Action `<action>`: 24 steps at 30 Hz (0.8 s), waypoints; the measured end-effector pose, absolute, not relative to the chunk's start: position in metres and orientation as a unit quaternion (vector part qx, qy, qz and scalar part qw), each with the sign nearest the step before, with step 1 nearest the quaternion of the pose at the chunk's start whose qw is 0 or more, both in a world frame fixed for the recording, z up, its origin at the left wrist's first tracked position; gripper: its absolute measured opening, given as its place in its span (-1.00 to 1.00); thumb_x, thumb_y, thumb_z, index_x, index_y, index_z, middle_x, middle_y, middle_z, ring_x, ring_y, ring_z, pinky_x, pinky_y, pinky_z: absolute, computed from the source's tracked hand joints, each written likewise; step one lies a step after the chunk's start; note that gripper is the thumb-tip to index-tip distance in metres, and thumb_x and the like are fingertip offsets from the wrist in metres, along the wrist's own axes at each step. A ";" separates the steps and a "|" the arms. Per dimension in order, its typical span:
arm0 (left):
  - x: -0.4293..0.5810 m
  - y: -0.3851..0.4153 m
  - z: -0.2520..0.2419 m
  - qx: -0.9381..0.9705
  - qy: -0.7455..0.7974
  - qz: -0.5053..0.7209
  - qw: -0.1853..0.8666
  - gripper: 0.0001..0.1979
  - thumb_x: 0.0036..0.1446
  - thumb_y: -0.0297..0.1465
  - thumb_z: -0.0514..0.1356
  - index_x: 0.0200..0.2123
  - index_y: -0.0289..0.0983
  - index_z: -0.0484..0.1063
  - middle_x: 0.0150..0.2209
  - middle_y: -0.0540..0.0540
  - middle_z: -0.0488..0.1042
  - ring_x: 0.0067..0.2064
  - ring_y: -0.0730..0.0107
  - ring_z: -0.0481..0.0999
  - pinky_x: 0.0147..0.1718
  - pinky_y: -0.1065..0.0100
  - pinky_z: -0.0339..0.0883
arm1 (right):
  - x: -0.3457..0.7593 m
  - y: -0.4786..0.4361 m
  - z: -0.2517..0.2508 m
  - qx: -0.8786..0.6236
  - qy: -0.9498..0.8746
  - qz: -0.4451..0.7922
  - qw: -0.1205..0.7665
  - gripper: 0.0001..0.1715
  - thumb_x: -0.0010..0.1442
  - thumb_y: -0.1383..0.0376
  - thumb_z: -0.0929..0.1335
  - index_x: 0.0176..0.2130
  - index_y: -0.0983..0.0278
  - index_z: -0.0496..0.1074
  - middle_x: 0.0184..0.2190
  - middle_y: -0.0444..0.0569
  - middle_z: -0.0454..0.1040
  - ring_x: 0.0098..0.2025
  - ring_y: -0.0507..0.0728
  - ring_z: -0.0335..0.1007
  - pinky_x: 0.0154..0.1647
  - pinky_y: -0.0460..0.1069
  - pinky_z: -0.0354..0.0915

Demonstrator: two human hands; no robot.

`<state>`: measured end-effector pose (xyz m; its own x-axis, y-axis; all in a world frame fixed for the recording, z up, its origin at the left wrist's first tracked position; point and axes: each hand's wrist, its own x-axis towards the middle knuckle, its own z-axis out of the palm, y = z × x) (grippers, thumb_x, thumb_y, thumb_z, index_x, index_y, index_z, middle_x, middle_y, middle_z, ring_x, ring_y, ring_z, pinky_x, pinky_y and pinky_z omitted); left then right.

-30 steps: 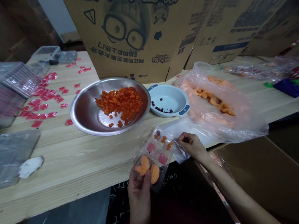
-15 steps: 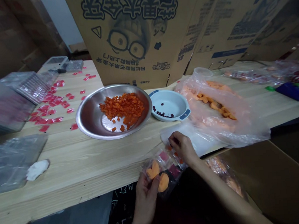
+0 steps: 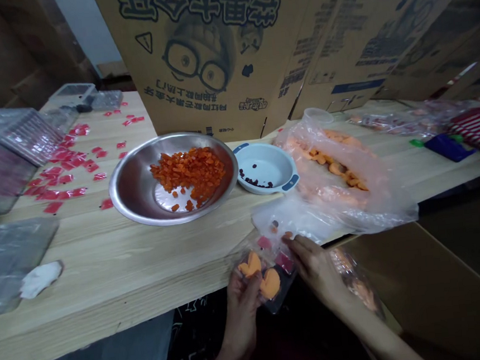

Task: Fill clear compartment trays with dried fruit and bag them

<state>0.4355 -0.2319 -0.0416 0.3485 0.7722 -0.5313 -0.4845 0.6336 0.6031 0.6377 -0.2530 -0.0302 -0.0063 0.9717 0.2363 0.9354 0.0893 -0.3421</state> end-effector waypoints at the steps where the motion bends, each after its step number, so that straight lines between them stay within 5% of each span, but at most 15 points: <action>1: 0.439 -0.232 -0.041 0.185 0.416 0.391 0.800 -0.49 0.04 -0.13 0.50 0.00 -0.24 0.56 0.00 -0.27 0.64 -0.01 0.02 0.66 -0.04 0.13 0.53 | 0.626 -0.256 -0.028 -0.660 -0.716 0.060 0.219 -0.66 0.46 0.41 0.21 0.09 0.30 0.48 -0.21 0.08 0.51 -0.21 0.24 0.49 -0.21 0.10 0.45; 9: 0.414 -0.238 -0.034 0.305 0.463 0.387 0.737 -0.51 0.15 -0.08 0.43 0.10 -0.11 0.57 0.20 -0.18 0.56 0.28 0.02 0.48 0.31 0.08 0.29 | 0.569 -0.267 -0.017 -0.629 -0.675 0.187 0.339 -0.63 0.45 0.46 0.21 0.04 0.24 0.54 -0.20 0.04 0.54 -0.18 0.18 0.52 -0.14 0.05 0.46; 16: 0.391 -0.234 -0.037 0.287 0.427 0.349 0.783 -0.60 0.07 -0.13 0.49 -0.09 -0.21 0.65 -0.05 -0.20 0.68 -0.08 0.11 0.67 -0.10 0.20 0.57 | 0.557 -0.271 0.003 -0.572 -0.614 0.377 0.393 -0.72 0.48 0.36 0.29 0.00 0.17 0.58 -0.16 -0.04 0.58 -0.10 0.10 0.53 -0.04 -0.01 0.44; 20: 0.398 -0.234 -0.039 0.302 0.436 0.368 0.763 -0.60 0.11 -0.11 0.45 -0.09 -0.24 0.67 -0.10 -0.19 0.70 -0.08 0.10 0.68 -0.04 0.20 0.54 | 0.550 -0.278 0.011 -0.568 -0.634 0.401 0.339 -0.70 0.43 0.35 0.36 0.09 0.13 0.58 -0.05 0.00 0.59 0.08 0.17 0.52 0.17 0.10 0.43; 22: 0.400 -0.237 -0.036 0.332 0.452 0.363 0.744 -0.60 0.10 -0.10 0.45 -0.12 -0.26 0.68 -0.14 -0.19 0.71 -0.09 0.06 0.68 0.02 0.16 0.52 | 0.552 -0.282 0.010 -0.612 -0.656 0.348 0.270 -0.26 0.19 0.35 0.55 0.31 0.17 0.43 0.24 0.18 0.45 0.35 0.38 0.30 0.34 0.30 0.31; 24: 0.402 -0.239 -0.029 0.377 0.451 0.349 0.730 -0.63 0.13 -0.12 0.43 -0.11 -0.25 0.69 -0.11 -0.18 0.71 -0.05 0.03 0.67 0.08 0.13 0.48 | 0.553 -0.285 0.005 -0.648 -0.682 0.277 0.197 0.32 -0.07 0.45 0.64 0.51 0.23 0.10 0.49 0.37 0.04 0.53 0.59 -0.13 0.41 0.52 0.09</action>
<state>0.4024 -0.2394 -0.0288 0.3504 0.8491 -0.3954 -0.1700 0.4728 0.8646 0.5527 -0.2849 0.0052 -0.0822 0.9926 -0.0893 0.7743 0.0071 -0.6328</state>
